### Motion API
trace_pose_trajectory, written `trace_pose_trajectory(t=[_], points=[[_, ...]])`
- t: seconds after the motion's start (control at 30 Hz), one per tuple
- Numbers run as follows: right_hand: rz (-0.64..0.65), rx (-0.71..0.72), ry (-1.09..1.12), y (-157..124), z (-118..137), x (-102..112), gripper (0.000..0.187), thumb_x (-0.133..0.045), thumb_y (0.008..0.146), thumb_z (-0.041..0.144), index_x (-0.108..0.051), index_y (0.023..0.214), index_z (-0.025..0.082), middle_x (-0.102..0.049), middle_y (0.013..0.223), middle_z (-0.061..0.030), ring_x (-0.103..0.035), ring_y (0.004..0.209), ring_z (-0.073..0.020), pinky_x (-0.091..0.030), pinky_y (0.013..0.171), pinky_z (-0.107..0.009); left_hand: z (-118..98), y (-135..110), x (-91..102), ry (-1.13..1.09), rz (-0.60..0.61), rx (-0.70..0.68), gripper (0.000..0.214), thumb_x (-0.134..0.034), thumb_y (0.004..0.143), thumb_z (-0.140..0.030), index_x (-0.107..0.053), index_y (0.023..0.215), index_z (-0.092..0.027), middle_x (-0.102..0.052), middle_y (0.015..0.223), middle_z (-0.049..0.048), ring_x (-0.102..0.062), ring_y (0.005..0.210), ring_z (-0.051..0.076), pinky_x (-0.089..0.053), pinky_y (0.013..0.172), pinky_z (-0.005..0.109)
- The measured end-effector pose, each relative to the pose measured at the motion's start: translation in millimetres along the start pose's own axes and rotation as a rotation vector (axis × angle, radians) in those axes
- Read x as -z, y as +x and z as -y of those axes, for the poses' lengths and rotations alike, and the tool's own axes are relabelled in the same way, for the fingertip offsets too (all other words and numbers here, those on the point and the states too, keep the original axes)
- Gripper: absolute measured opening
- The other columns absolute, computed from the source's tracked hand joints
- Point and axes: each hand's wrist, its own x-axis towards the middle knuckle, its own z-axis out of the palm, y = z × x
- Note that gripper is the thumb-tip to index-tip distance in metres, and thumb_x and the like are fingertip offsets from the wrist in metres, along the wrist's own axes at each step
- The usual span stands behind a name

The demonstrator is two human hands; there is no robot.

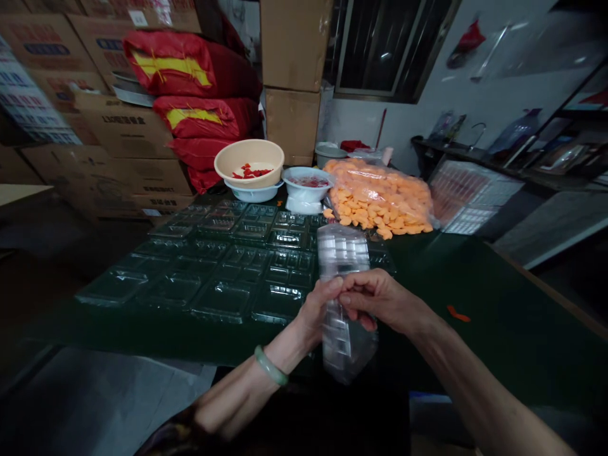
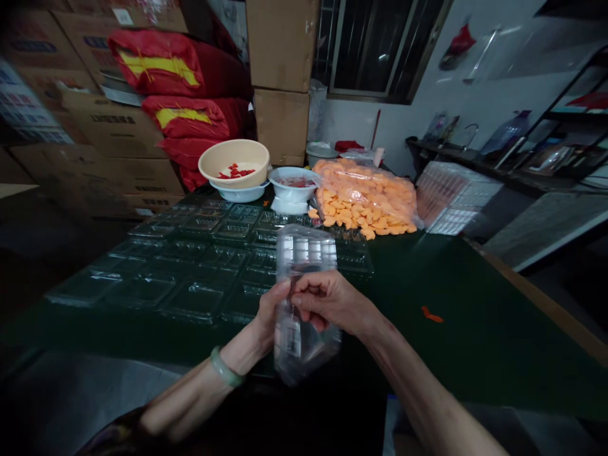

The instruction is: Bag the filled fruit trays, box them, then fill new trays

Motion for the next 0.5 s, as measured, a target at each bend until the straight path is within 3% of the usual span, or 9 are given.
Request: trace_pose_trajectory(t=[0.13, 0.23, 0.3, 0.37, 0.43, 0.5], points=[[-0.317, 0.16, -0.409, -5.4, 10.5, -22.3, 0.011, -0.046, 0.08, 0.016, -0.046, 0.07, 0.017, -0.047, 0.06, 0.0033, -0.042, 0.052, -0.0072, -0.034, 0.048, -0.02, -4.4, 1.4, -1.3, -0.011, -0.152, -0.08, 0.025, -0.071, 0.059, -0.031, -0.062, 0.07, -0.011, -0.06, 0.058, 0.0024, -0.056, 0.049, 0.014, -0.043, 0.05, 0.023], [-0.342, 0.245, -0.479, -15.2, 23.6, -27.3, 0.015, -0.042, 0.084, 0.017, -0.043, 0.07, 0.018, -0.044, 0.061, 0.0033, -0.04, 0.055, -0.0081, -0.034, 0.051, -0.02, -10.9, 1.2, 4.0, -0.071, -0.086, -0.034, 0.025, -0.069, 0.059, -0.031, -0.062, 0.072, -0.01, -0.06, 0.057, 0.0036, -0.055, 0.049, 0.014, -0.044, 0.051, 0.025], [-0.362, 0.241, -0.409, -31.5, 32.4, -16.7, 0.017, -0.043, 0.087, 0.023, -0.044, 0.07, 0.019, -0.043, 0.06, 0.0034, -0.04, 0.054, -0.0082, -0.034, 0.051, -0.021, -20.6, -1.1, 12.9, -0.171, -0.064, -0.012, 0.03, -0.066, 0.059, -0.034, -0.063, 0.076, -0.01, -0.063, 0.064, 0.0063, -0.058, 0.056, 0.018, -0.047, 0.058, 0.029], [-0.464, 0.193, -0.266, -57.4, 33.6, 3.9, 0.017, -0.046, 0.087, 0.029, -0.047, 0.073, 0.019, -0.045, 0.062, 0.0022, -0.041, 0.054, -0.0086, -0.035, 0.05, -0.021, -35.7, -6.0, 26.3, -0.272, -0.097, -0.023, 0.039, -0.063, 0.06, -0.038, -0.062, 0.089, -0.011, -0.066, 0.08, 0.0091, -0.062, 0.072, 0.023, -0.048, 0.071, 0.036], [-0.566, 0.071, -0.055, -89.2, 19.9, 28.7, 0.018, -0.049, 0.084, 0.035, -0.048, 0.075, 0.02, -0.047, 0.066, 0.0003, -0.041, 0.052, -0.0089, -0.035, 0.046, -0.022, -54.3, -13.3, 42.6, -0.319, -0.117, -0.057, 0.05, -0.059, 0.063, -0.044, -0.059, 0.103, -0.013, -0.065, 0.093, 0.0116, -0.061, 0.088, 0.029, -0.044, 0.082, 0.044], [-0.598, -0.13, 0.125, -119.7, -10.8, 51.5, 0.025, -0.056, 0.078, 0.043, -0.047, 0.073, 0.021, -0.046, 0.064, -0.0003, -0.036, 0.047, -0.008, -0.031, 0.04, -0.022, -72.1, -21.2, 58.0, -0.316, -0.122, -0.118, 0.056, -0.055, 0.065, -0.049, -0.055, 0.111, -0.016, -0.064, 0.1, 0.013, -0.057, 0.098, 0.033, -0.041, 0.086, 0.05]])
